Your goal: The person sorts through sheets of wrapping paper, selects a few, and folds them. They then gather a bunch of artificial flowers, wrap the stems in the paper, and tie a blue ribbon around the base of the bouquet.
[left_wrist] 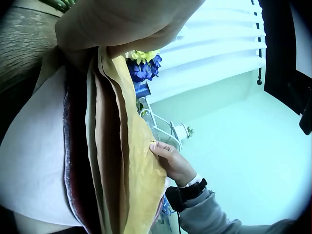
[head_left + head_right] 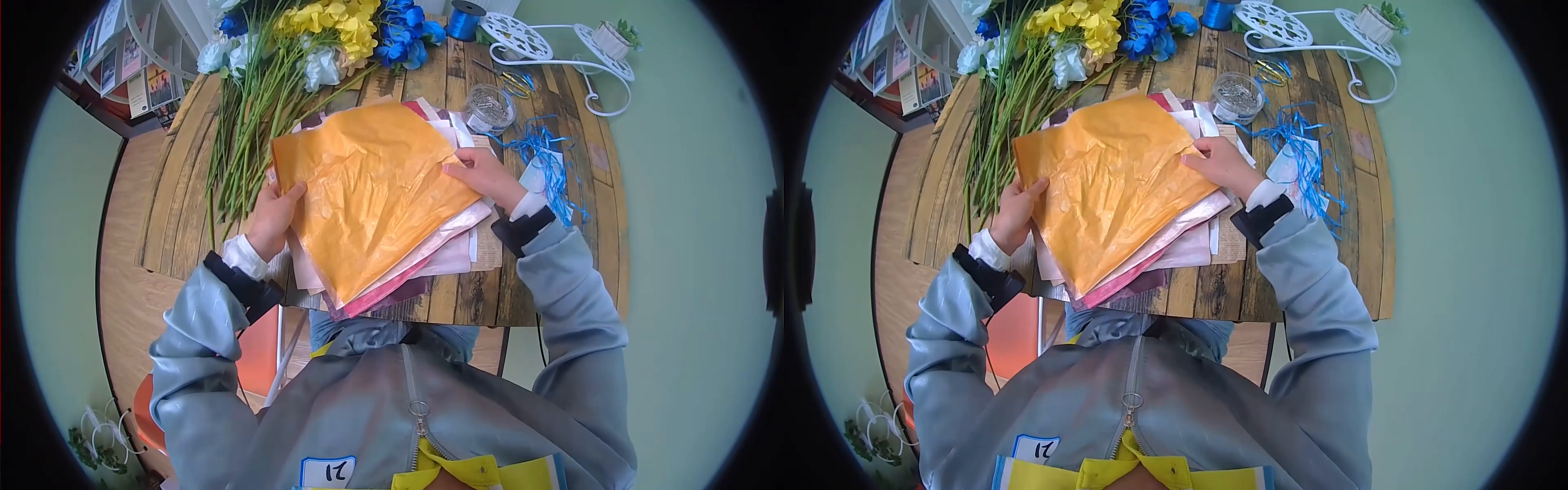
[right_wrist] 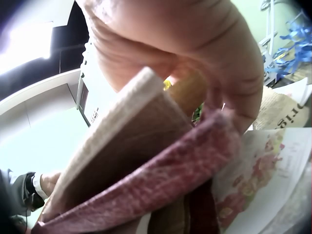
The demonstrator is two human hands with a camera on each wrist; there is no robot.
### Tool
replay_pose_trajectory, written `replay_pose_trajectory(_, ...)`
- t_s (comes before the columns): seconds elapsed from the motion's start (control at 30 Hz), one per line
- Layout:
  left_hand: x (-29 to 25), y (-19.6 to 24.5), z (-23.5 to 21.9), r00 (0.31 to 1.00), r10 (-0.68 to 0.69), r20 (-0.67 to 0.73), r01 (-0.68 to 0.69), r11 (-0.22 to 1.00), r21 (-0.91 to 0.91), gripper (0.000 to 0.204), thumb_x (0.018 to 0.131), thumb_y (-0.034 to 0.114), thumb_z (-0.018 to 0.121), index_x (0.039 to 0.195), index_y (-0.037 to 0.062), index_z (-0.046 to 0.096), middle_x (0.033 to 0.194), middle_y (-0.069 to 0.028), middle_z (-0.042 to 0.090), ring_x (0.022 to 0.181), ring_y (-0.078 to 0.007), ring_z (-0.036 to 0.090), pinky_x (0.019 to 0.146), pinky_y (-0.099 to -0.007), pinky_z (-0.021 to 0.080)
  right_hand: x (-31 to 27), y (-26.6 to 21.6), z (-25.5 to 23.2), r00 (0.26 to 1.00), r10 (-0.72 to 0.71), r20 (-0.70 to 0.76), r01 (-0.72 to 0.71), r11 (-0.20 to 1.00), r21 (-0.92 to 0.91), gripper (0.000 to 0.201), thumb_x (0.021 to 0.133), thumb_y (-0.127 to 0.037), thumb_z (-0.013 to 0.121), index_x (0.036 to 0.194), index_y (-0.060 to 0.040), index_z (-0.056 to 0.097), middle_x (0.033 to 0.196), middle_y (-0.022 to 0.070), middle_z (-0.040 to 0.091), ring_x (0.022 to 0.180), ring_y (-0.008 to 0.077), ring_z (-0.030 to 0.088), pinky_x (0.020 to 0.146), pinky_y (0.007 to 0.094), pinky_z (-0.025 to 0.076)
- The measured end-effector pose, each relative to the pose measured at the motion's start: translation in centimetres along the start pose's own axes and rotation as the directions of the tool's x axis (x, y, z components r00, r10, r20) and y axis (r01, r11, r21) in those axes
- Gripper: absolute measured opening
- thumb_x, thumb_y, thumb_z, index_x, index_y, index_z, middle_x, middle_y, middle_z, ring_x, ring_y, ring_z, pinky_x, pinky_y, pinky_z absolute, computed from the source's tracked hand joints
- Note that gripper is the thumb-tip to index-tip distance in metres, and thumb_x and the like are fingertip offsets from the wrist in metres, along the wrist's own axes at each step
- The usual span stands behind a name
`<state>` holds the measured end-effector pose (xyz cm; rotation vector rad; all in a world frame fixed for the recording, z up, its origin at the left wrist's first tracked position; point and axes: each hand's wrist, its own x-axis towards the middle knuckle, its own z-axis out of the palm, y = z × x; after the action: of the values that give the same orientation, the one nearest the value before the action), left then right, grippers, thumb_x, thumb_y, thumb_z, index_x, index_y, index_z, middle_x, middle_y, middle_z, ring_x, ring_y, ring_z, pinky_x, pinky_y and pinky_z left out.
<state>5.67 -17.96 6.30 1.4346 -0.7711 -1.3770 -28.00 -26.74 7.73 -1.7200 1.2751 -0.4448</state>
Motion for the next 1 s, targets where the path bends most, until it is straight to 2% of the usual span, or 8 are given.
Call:
replay_pose_trajectory(0.23, 0.8, -1.0, -0.3, 0.998, -0.055, 0.002, 0.055, 0.995, 0.085, 0.022, 0.091, 0.010, 0.051, 0.110, -0.0010, 0.055, 0.099, -0.0071, 0.064, 0.083, -0.0139, 0.061, 0.075, -0.0272, 0.047, -0.1, -0.4, 0.6, 1.000, -0.012, -0.023, 0.011, 1.000, -0.007, 0.035, 0.083, -0.021, 0.064, 0.107, 0.0033, 0.060, 0.092, 0.0100, 0.066, 0.081, 0.0124, 0.061, 0.073, 0.0259, 0.047)
replay_pose_trajectory(0.3, 1.1, -1.3, -0.5, 0.998, -0.064, 0.004, 0.063, 0.995, 0.076, 0.022, 0.091, 0.010, 0.051, 0.110, -0.0010, 0.055, 0.099, -0.0072, 0.064, 0.083, -0.0141, 0.061, 0.075, -0.0275, 0.047, -0.2, -0.7, 1.1, 1.000, 0.026, 0.008, -0.027, 0.941, 0.339, 0.037, 0.085, -0.023, 0.064, 0.110, 0.0046, 0.059, 0.097, 0.0078, 0.065, 0.082, 0.0115, 0.063, 0.072, 0.0231, 0.049)
replay_pose_trajectory(0.33, 1.2, -1.6, -0.6, 0.999, -0.054, 0.007, 0.053, 0.996, 0.071, 0.022, 0.092, 0.011, 0.050, 0.109, -0.0013, 0.056, 0.098, -0.0073, 0.064, 0.082, -0.0139, 0.061, 0.073, -0.0272, 0.048, -0.3, -0.8, 1.0, 1.000, 0.026, 0.009, -0.028, 0.941, 0.339, 0.037, 0.085, -0.023, 0.064, 0.110, 0.0046, 0.059, 0.097, 0.0078, 0.065, 0.082, 0.0115, 0.063, 0.072, 0.0231, 0.049)
replay_pose_trajectory(0.5, 0.6, -0.6, -0.3, 0.994, -0.107, -0.005, 0.107, 0.993, 0.052, 0.023, 0.091, 0.009, 0.050, 0.111, -0.0013, 0.054, 0.099, -0.0075, 0.063, 0.084, -0.0152, 0.061, 0.076, -0.0281, 0.047, -0.5, -2.7, 0.2, 0.954, 0.244, 0.174, -0.288, 0.910, 0.298, 0.034, 0.085, -0.020, 0.065, 0.109, 0.0035, 0.059, 0.097, 0.0082, 0.065, 0.083, 0.0118, 0.064, 0.073, 0.0232, 0.050)
replay_pose_trajectory(0.63, 0.7, 0.3, -0.1, 0.997, -0.082, 0.017, 0.081, 0.996, 0.027, 0.022, 0.092, 0.012, 0.051, 0.108, -0.0010, 0.055, 0.096, -0.0071, 0.064, 0.080, -0.0147, 0.063, 0.072, -0.0267, 0.050, -1.0, -2.4, 0.2, 0.963, 0.204, 0.178, -0.251, 0.921, 0.297, 0.030, 0.085, -0.019, 0.064, 0.106, 0.0028, 0.060, 0.096, 0.0077, 0.065, 0.082, 0.0118, 0.064, 0.071, 0.0233, 0.051)
replay_pose_trajectory(0.7, 0.5, 1.3, 0.2, 0.999, -0.036, 0.031, 0.036, 0.999, -0.009, 0.023, 0.091, 0.012, 0.051, 0.110, -0.0011, 0.054, 0.097, -0.0073, 0.064, 0.081, -0.0148, 0.063, 0.073, -0.0268, 0.050, -1.2, -2.1, 0.2, 0.989, 0.104, 0.108, -0.145, 0.856, 0.496, 0.029, 0.084, -0.019, 0.065, 0.102, 0.0033, 0.060, 0.090, 0.0073, 0.066, 0.076, 0.0120, 0.064, 0.068, 0.0238, 0.050)
replay_pose_trajectory(0.8, -0.1, 3.2, 1.0, 1.000, 0.026, 0.000, -0.026, 1.000, 0.002, 0.023, 0.090, 0.009, 0.051, 0.110, -0.0027, 0.053, 0.099, -0.0083, 0.063, 0.084, -0.0151, 0.061, 0.076, -0.0272, 0.047, -1.7, -2.6, -0.9, 0.997, 0.051, 0.052, -0.071, 0.833, 0.549, 0.029, 0.084, -0.019, 0.065, 0.102, 0.0032, 0.060, 0.091, 0.0075, 0.065, 0.077, 0.0117, 0.063, 0.069, 0.0239, 0.050)
replay_pose_trajectory(1.0, 0.7, 2.2, 1.8, 0.997, 0.073, 0.036, -0.074, 0.996, 0.055, 0.027, 0.087, 0.010, 0.055, 0.110, -0.0032, 0.054, 0.099, -0.0084, 0.062, 0.085, -0.0141, 0.061, 0.076, -0.0260, 0.047, -2.2, -0.8, -1.5, 0.993, 0.114, 0.006, -0.095, 0.798, 0.595, 0.028, 0.085, -0.018, 0.065, 0.103, 0.0028, 0.059, 0.093, 0.0081, 0.065, 0.080, 0.0123, 0.063, 0.071, 0.0243, 0.050)
